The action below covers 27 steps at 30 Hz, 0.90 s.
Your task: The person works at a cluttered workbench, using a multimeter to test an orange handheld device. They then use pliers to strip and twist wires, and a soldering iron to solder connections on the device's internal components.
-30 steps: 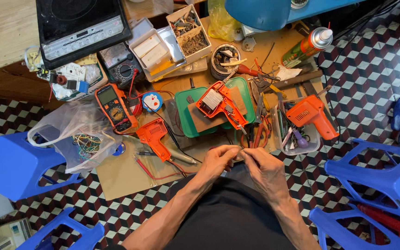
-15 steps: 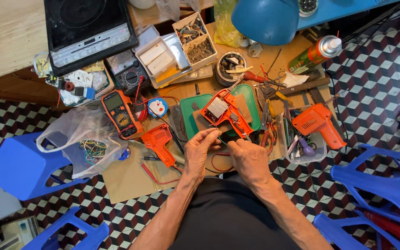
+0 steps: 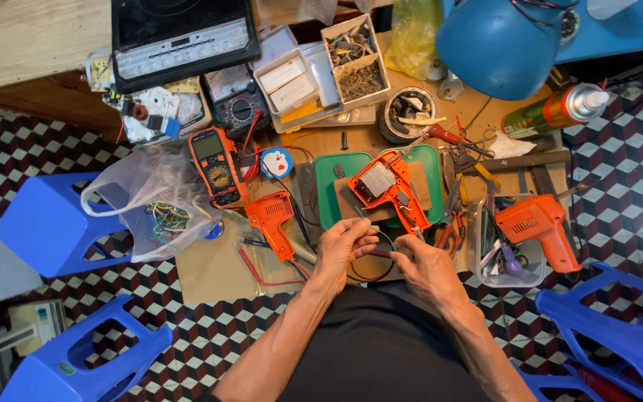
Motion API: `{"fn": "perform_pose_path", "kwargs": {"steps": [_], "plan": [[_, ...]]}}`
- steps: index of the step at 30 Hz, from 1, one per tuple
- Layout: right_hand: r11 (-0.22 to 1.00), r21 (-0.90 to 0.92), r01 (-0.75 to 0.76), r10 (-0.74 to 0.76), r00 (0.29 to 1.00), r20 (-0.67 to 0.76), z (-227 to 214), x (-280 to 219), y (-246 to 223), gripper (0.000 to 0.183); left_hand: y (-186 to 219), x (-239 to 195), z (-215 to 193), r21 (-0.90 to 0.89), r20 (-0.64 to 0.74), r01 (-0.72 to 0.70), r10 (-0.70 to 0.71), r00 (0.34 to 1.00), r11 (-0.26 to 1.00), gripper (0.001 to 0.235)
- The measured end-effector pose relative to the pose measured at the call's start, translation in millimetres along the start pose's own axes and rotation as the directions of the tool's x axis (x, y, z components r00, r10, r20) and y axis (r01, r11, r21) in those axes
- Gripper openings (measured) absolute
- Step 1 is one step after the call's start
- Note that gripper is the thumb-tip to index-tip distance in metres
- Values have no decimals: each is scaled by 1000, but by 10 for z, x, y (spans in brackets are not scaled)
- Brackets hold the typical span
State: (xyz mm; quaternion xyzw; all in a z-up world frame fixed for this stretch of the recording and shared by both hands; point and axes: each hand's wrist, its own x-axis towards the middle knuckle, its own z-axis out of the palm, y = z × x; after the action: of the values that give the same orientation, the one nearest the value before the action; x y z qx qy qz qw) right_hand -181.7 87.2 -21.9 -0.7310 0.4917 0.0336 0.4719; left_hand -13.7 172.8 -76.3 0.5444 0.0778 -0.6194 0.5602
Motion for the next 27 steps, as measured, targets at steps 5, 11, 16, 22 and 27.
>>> {"fn": "perform_pose_path", "kwargs": {"steps": [5,11,16,22,27], "plan": [[963,164,-212,198,975,96,15,12,103,27,-168,236,-25,26,-7,29,-28,1000,999,28],[806,480,-346,329,936,124,41,135,111,28,-218,416,-34,-3,-34,20,-20,999,1000,25],[644,677,-357,339,926,167,-5,165,75,36,-190,496,-27,9,-36,55,-55,998,998,22],[564,788,-245,298,951,83,-6,161,72,46,-169,538,51,35,-49,106,-104,993,994,24],[754,646,-115,255,959,-127,5,247,50,34,-155,579,100,41,-88,125,-121,989,991,27]]}}
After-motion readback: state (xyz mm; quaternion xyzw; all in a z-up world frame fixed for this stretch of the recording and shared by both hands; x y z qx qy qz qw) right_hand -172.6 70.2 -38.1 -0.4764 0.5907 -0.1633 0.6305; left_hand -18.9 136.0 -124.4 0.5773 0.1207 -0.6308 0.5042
